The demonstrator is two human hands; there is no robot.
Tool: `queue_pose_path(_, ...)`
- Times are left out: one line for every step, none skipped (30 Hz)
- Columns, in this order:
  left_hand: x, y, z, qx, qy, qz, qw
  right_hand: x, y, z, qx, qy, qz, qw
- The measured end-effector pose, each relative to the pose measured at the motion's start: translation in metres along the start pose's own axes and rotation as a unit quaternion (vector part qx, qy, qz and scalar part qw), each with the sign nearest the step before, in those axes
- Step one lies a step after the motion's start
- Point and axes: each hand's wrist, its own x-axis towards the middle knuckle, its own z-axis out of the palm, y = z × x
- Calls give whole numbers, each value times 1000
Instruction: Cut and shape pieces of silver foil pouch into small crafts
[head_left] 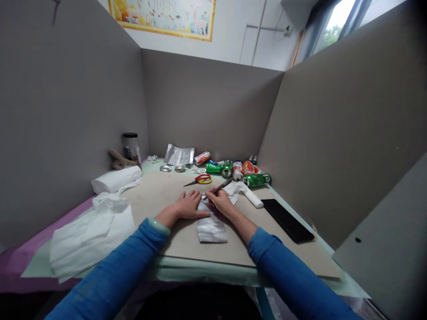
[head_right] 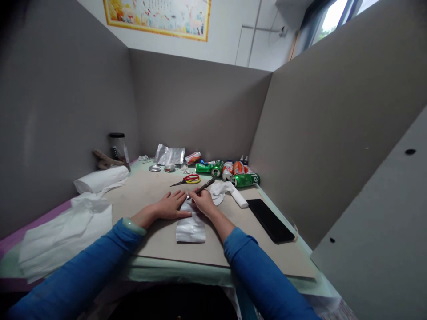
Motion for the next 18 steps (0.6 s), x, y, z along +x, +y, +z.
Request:
queue_pose_path(-1,1,-1,0,-1,-2,1000,0,0,0,-1,-2,-1,1000)
queue_pose_path(-1,2,-2,0,-2,-4,1000,-1,-1,0,0,-2,-2,1000)
queue_pose_path(-2,3,-3,-1,-3,-6,1000,-1,-2,0,2,-2,-2,1000)
queue_pose_path(-3,4,-4,-1,-4,-8,1000,-1,-3,0,3,-1,-1,1000)
queue_pose_path(-3,5,-5,-2,-5,-10,1000,-2,-4,0,4,-1,-1,1000)
queue_pose_path(-4,5,-6,-2,-5,-11,1000,-2,-4,0,3,-2,-1,1000)
queue_pose_path(-4,5,-7,-2,-5,-11,1000,-3,-5,1,3,-2,0,1000)
queue_pose_path(-4,5,-6,-2,-4,-10,1000,-3,-6,1,4,-4,2,1000)
queue_pose_path(-4,5,-6,-1,-3,-9,1000,-3,-6,1,6,-6,5,1000)
queue_pose_path(-3,4,-6,0,-2,-6,1000,-3,-5,1,9,-8,6,1000)
queue_pose_path(-2,3,-5,2,0,-3,1000,-3,-4,0,12,-10,7,1000)
queue_pose_path(-2,2,-4,4,-1,1,1000,-2,-4,0,14,-11,7,1000)
queue_pose_path(-1,1,-4,7,-2,4,1000,-2,-3,0,12,-11,6,1000)
queue_pose_path(0,1,-3,10,-4,5,1000,-1,-2,0,6,-9,5,1000)
queue_pose_path(0,0,-3,12,-7,5,1000,-1,-1,0,-1,-6,4,1000)
queue_pose_path(1,0,-3,14,-9,5,1000,-1,0,-1,-8,-3,3,1000)
queue_pose_path(1,0,-4,17,-11,4,1000,-1,0,-1,-12,-3,3,1000)
queue_pose_path(1,1,-4,18,-12,4,1000,-1,-1,-1,-11,-4,3,1000)
